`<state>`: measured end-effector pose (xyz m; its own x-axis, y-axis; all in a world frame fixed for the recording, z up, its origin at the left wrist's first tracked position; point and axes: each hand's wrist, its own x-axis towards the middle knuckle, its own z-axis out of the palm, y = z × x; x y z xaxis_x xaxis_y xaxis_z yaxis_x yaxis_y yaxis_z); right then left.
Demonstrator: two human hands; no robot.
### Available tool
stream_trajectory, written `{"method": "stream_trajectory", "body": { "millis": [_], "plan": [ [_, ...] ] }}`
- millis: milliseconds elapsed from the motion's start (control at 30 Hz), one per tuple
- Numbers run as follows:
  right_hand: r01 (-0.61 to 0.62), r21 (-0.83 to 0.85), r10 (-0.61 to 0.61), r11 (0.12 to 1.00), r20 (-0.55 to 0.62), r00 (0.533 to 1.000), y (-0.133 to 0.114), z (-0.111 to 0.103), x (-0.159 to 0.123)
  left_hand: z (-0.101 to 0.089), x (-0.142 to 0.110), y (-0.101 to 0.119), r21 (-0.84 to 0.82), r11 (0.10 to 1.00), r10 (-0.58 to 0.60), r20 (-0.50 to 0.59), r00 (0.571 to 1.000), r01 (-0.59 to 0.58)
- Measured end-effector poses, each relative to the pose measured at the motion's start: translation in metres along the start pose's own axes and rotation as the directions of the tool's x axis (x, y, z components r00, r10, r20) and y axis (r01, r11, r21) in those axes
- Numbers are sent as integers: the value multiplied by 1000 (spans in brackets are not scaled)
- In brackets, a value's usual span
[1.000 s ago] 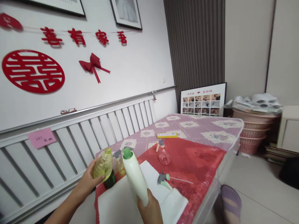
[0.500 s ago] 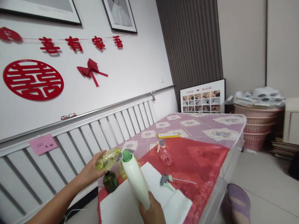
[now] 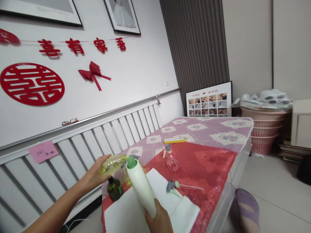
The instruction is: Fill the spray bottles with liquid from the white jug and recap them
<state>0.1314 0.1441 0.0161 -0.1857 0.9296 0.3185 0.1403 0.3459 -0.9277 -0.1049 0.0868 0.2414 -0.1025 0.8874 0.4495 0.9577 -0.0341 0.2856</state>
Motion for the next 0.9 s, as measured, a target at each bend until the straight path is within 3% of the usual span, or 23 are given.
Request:
{"method": "stream_trajectory", "body": {
  "millis": [600, 900],
  "plan": [
    [-1, -3, 1, 1000, -2, 1000, -10, -4, 0, -6, 8, -4, 93, 993, 71, 14, 997, -72],
    [5, 12, -5, 1000, -4, 1000, -17, -7, -1, -12, 11, 2, 156, 986, 48, 63, 997, -58]
  ]
}}
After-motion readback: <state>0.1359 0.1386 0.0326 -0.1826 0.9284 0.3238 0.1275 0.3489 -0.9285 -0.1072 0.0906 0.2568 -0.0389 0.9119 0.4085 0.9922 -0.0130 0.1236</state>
